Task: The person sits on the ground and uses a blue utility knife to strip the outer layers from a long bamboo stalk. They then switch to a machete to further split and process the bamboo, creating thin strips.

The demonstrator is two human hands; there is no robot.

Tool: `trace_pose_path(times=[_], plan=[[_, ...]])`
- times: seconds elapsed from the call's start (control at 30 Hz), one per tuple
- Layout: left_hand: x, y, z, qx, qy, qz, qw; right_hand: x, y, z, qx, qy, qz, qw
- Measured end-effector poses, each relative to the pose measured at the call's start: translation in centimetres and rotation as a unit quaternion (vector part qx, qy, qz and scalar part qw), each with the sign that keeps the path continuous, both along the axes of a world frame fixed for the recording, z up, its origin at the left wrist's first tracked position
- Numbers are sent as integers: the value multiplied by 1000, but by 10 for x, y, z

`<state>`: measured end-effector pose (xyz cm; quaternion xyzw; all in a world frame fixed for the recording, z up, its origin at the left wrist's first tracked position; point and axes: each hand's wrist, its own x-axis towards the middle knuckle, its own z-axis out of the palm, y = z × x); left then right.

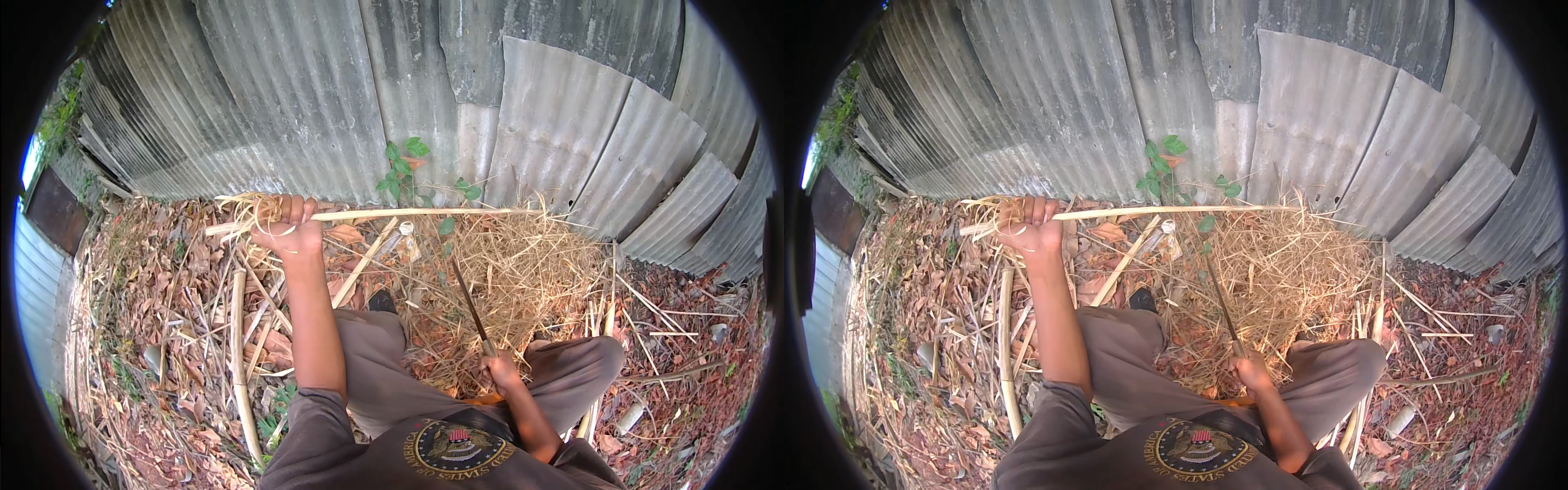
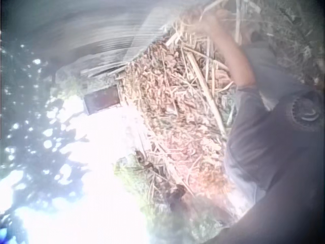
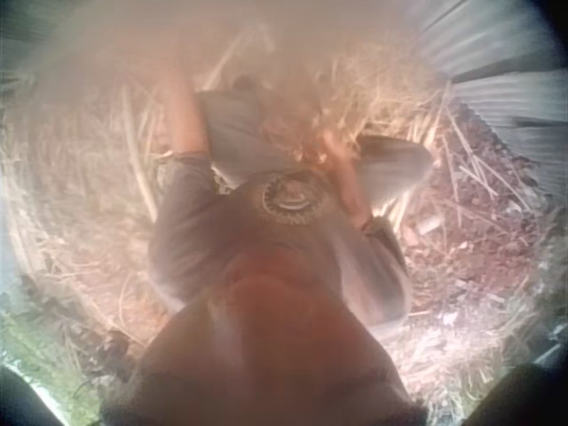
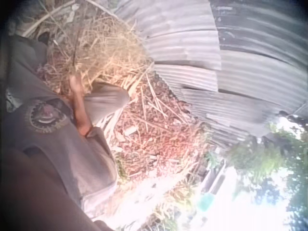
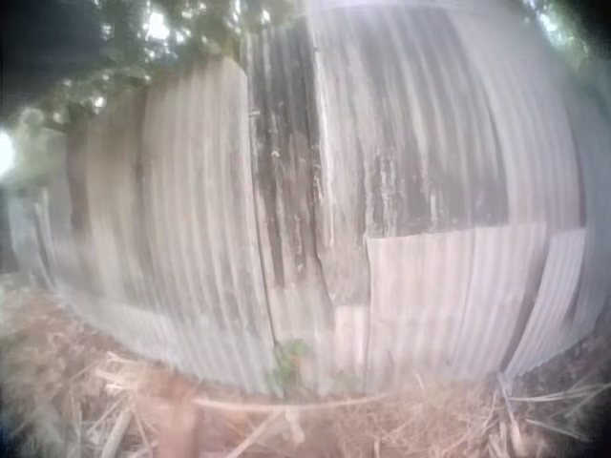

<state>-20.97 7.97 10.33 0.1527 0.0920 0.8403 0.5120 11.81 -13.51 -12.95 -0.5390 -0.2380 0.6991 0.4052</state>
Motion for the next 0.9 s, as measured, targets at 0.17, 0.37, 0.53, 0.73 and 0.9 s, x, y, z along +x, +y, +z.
trace_pose_path(times=[0.17,0.37,0.53,0.73,0.9], plan=[[30,-36,-17,50,-282,-78,955,-17,-59,60,156,55,-186,969],[120,-79,-68,21,-352,-107,930,-40,16,152,306,58,-321,895],[148,-108,-98,72,-320,-173,929,-33,65,172,321,110,-357,871],[180,-161,-82,-198,-121,-221,947,-18,71,181,330,125,-341,871],[182,-248,-165,-157,365,-607,688,19,82,188,371,28,-287,883]])
